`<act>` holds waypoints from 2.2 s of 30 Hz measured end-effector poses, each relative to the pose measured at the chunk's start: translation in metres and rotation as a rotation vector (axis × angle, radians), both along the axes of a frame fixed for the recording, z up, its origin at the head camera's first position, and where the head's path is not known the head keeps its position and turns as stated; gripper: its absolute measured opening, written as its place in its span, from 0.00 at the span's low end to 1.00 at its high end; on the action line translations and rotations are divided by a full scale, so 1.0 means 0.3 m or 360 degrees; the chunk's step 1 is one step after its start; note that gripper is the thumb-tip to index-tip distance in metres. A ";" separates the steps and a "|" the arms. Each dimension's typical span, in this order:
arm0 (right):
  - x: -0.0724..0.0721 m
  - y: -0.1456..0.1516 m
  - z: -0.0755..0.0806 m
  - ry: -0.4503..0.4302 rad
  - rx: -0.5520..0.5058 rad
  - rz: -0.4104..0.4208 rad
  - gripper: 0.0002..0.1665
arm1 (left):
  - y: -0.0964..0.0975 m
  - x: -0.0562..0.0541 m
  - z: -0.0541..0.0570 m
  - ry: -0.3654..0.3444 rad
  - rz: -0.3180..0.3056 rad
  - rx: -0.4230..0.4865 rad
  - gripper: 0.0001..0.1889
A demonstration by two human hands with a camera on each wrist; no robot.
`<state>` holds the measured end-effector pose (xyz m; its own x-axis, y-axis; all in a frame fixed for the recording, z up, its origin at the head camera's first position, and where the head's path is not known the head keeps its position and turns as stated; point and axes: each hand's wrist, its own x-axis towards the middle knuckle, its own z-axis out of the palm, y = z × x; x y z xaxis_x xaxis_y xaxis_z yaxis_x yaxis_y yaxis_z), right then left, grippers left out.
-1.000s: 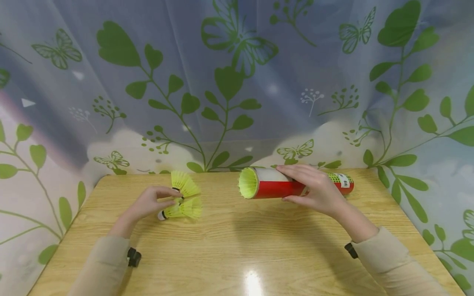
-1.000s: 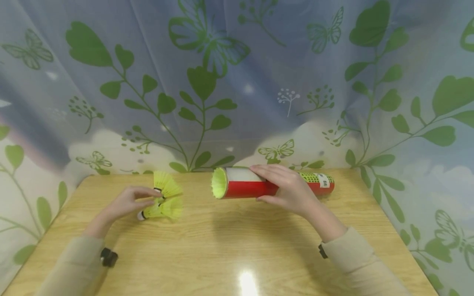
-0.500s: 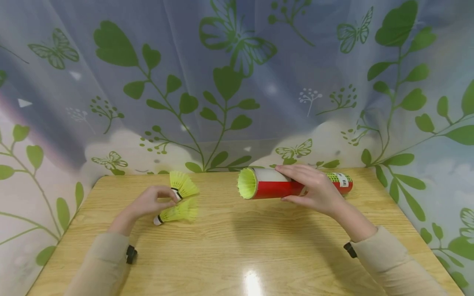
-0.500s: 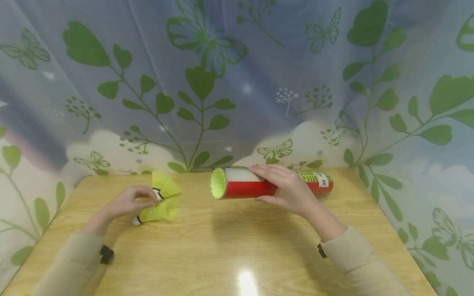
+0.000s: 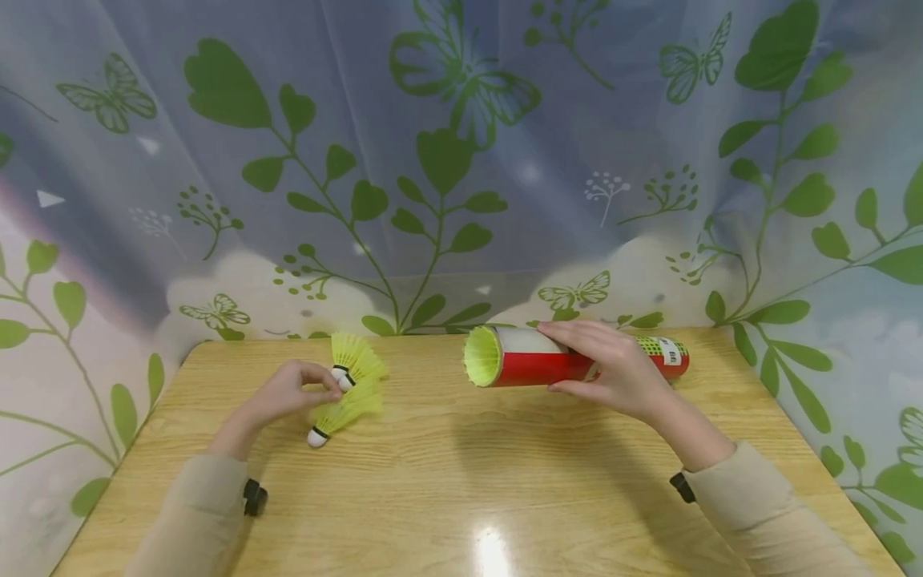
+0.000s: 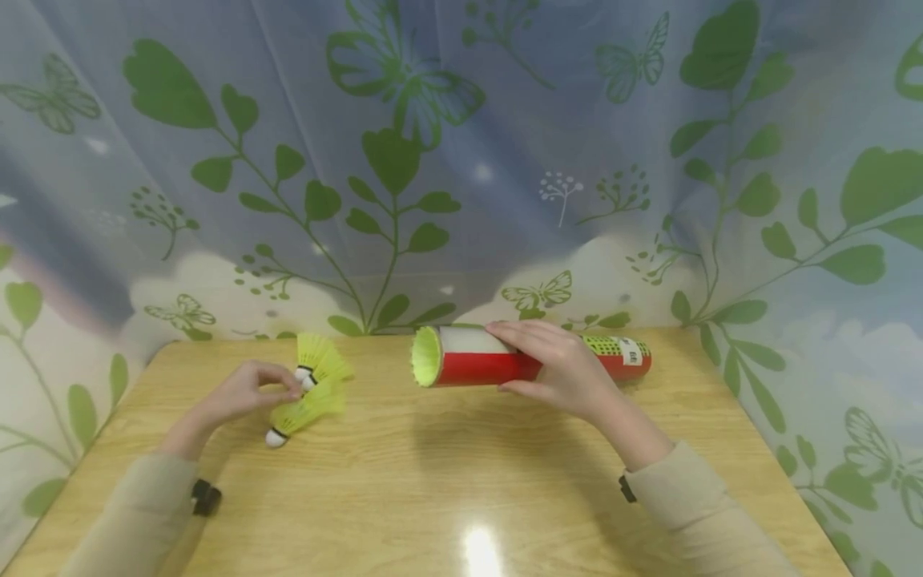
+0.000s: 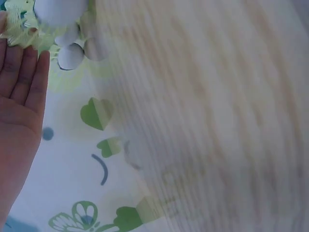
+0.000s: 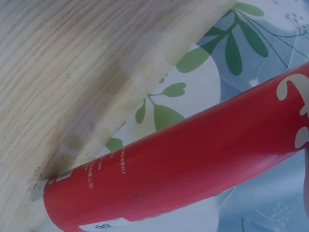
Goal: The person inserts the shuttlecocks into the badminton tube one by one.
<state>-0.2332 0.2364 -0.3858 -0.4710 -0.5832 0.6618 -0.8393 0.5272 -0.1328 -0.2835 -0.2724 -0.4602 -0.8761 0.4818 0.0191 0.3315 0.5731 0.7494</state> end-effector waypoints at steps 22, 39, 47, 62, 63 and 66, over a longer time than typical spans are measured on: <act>-0.010 -0.003 -0.001 0.0023 -0.0027 0.0032 0.46 | 0.141 0.072 0.052 -0.0213 0.0449 0.0419 0.10; -0.015 -0.007 -0.006 0.0011 -0.0027 0.0055 0.45 | 0.288 0.131 0.174 -0.0218 0.0866 0.0910 0.03; -0.011 -0.013 0.000 0.0020 -0.0005 0.0022 0.48 | 0.358 0.147 0.249 -0.0316 0.0996 0.1109 0.04; -0.010 -0.021 0.005 0.0019 0.0004 0.0011 0.44 | 0.512 0.182 0.352 -0.0231 0.1020 0.1532 0.12; -0.009 -0.022 0.006 0.0015 0.0006 0.0008 0.46 | 0.521 0.184 0.356 -0.0215 0.1033 0.1542 0.12; -0.008 -0.025 0.011 0.0008 0.0009 -0.0005 0.48 | 0.549 0.193 0.367 -0.0173 0.1063 0.1602 0.14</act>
<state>-0.2356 0.2287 -0.3825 -0.4697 -0.5855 0.6607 -0.8382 0.5307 -0.1256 -0.2256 -0.1078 -0.3500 -0.9667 -0.2534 0.0357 0.1007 -0.2482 0.9635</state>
